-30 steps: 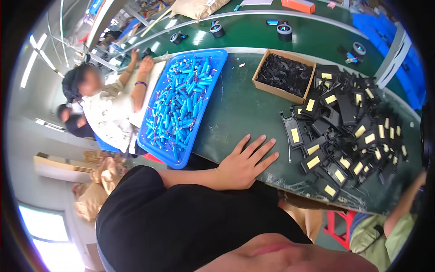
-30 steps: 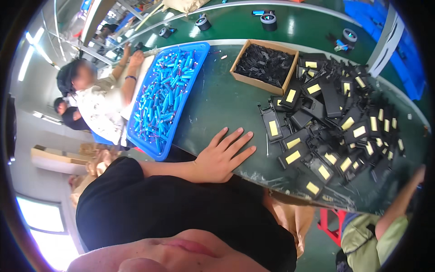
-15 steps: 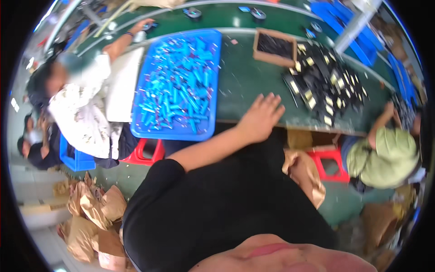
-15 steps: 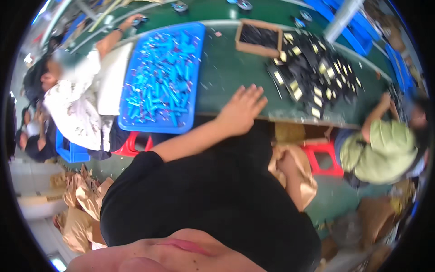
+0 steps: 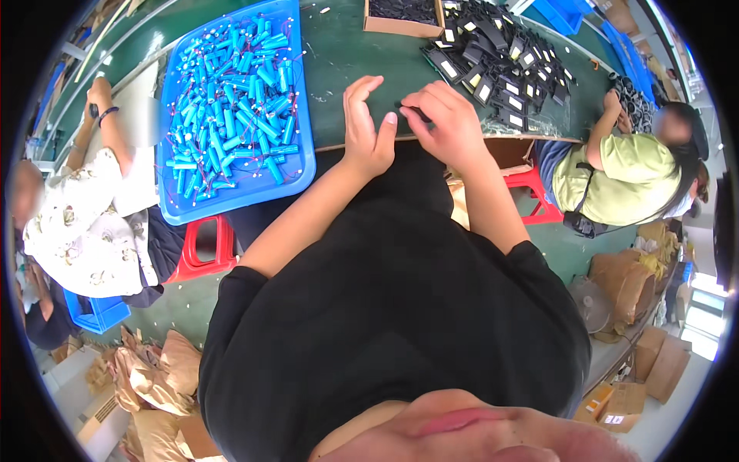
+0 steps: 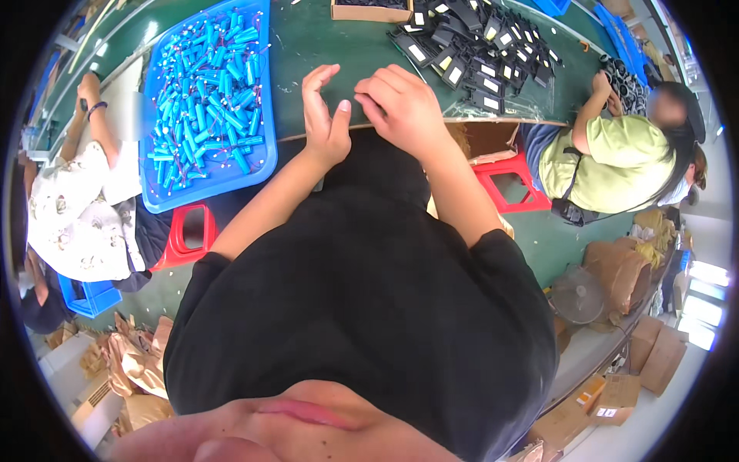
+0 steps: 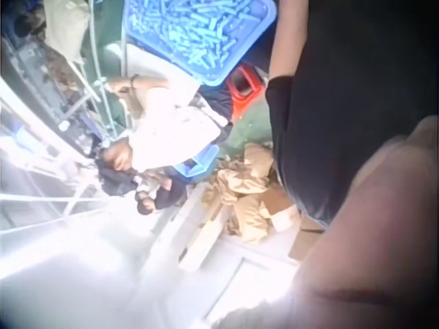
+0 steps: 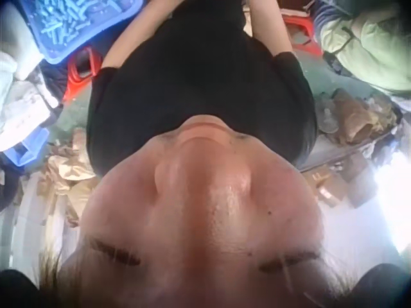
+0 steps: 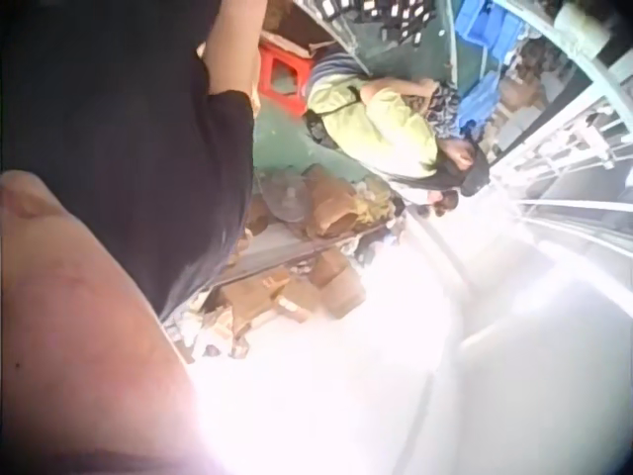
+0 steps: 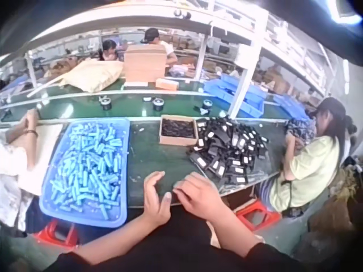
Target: Assembling cylindrical batteries into plastic cases on a production line.
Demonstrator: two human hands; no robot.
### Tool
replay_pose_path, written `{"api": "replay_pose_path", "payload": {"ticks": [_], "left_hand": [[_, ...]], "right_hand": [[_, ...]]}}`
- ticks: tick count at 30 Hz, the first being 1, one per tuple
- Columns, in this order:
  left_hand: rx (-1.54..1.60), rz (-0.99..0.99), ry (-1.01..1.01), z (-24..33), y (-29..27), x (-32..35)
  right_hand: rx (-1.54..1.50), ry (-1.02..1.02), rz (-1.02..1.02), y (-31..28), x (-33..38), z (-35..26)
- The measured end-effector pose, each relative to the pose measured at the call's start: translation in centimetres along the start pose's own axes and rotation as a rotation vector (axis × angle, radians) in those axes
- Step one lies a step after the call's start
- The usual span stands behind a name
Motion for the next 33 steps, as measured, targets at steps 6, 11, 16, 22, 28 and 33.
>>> {"api": "replay_pose_path", "payload": {"ticks": [6,11,16,22,28,33], "left_hand": [[-0.168,-0.056,-0.028,0.3,-0.7,-0.7],[-0.436,-0.216,-0.137,0.4,1.2,-1.3],[-0.604,-0.433,-0.062,0.9,2.5,-1.0],[-0.661,-0.483,-0.074,1.1,2.5,-1.1],[-0.797,-0.603,-0.145,0.9,1.6,-1.8],[-0.859,-0.597,-0.126,0.5,1.2,-1.8]], "right_hand": [[-0.078,0.04,-0.099,3.7,0.3,1.0],[-0.059,0.295,0.077,1.9,2.1,5.9],[0.447,0.788,-0.031,2.7,4.2,10.2],[0.425,0.774,-0.151,3.8,4.0,10.6],[0.357,0.869,-0.05,2.6,4.3,11.2],[0.372,0.789,-0.129,3.2,4.5,11.6]]}}
Point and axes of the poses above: each hand's wrist, its own x-axis away from the middle knuckle, its own y-axis out of the palm, z = x × y, the point moved 7 cm from there along -x, towards the middle knuckle, and after that the axes turned 6 degrees about y, right-handed, at the moved point
